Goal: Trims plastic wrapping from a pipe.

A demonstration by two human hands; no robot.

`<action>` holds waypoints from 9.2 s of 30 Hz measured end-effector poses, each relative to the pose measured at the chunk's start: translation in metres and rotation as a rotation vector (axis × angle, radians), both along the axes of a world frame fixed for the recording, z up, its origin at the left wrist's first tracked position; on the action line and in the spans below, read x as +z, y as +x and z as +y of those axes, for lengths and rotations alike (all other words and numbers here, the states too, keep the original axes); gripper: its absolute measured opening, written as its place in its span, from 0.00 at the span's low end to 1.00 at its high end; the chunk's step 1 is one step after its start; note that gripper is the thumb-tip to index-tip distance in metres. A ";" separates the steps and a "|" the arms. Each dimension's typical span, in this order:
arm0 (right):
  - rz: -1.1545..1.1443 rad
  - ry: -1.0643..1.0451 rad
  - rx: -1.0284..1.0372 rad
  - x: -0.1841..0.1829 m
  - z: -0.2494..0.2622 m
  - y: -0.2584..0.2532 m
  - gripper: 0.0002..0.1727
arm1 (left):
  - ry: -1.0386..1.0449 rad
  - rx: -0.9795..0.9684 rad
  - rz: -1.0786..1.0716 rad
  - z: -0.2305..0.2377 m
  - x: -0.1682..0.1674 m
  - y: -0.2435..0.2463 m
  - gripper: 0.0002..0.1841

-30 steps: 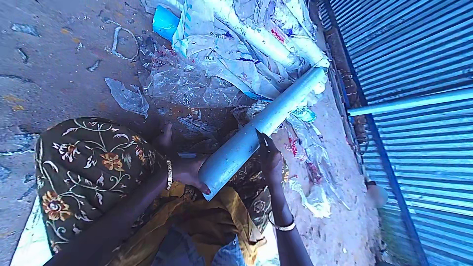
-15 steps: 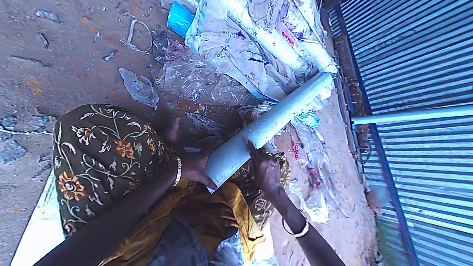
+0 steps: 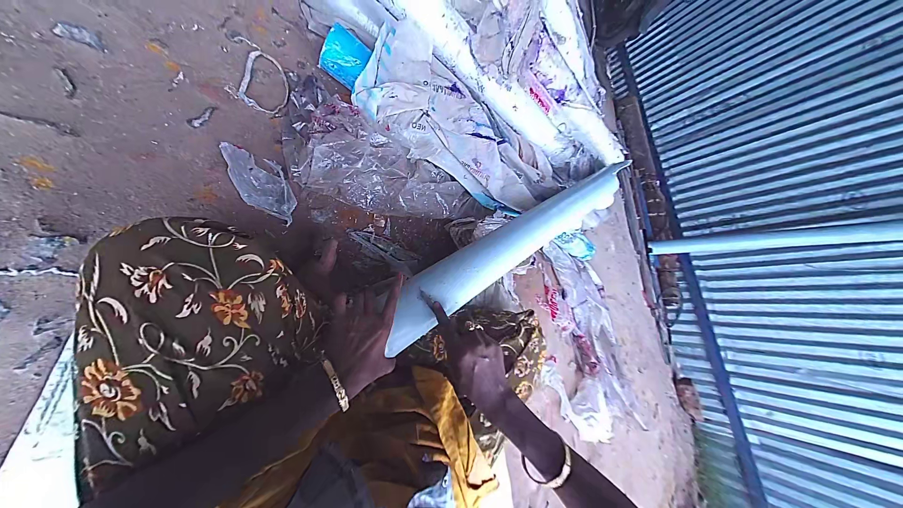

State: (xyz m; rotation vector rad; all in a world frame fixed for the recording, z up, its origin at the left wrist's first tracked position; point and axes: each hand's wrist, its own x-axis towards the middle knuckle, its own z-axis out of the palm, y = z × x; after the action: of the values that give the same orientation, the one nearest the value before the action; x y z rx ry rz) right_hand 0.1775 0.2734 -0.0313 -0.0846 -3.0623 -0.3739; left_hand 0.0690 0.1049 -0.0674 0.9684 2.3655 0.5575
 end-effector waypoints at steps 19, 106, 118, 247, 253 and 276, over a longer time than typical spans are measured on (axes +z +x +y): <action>-0.604 0.009 -0.572 0.063 0.019 -0.087 0.29 | -0.115 -0.015 -0.191 0.000 0.009 -0.019 0.76; -0.021 -0.151 -0.184 0.007 -0.018 0.005 0.28 | -0.055 -0.060 -0.468 0.003 0.004 -0.019 0.78; -0.169 -0.124 -0.426 0.027 0.013 -0.013 0.26 | -0.118 -0.084 -0.417 0.003 0.010 -0.016 0.78; -0.038 -0.296 -0.760 0.005 -0.002 -0.051 0.24 | 0.343 -0.296 -0.259 0.091 0.000 -0.111 0.19; -0.153 -0.218 -0.704 0.010 -0.023 -0.048 0.26 | 0.184 -0.130 -0.291 0.090 0.017 -0.125 0.25; 0.087 -0.184 -0.641 -0.011 -0.026 -0.030 0.25 | 0.296 0.097 -0.250 0.059 0.042 -0.156 0.26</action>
State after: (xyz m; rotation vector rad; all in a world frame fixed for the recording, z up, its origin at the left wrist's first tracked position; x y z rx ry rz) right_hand 0.1474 0.2477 -0.0424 -1.0661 -2.8935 -0.1002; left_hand -0.0871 0.1635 -0.0259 0.8511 2.1513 1.0269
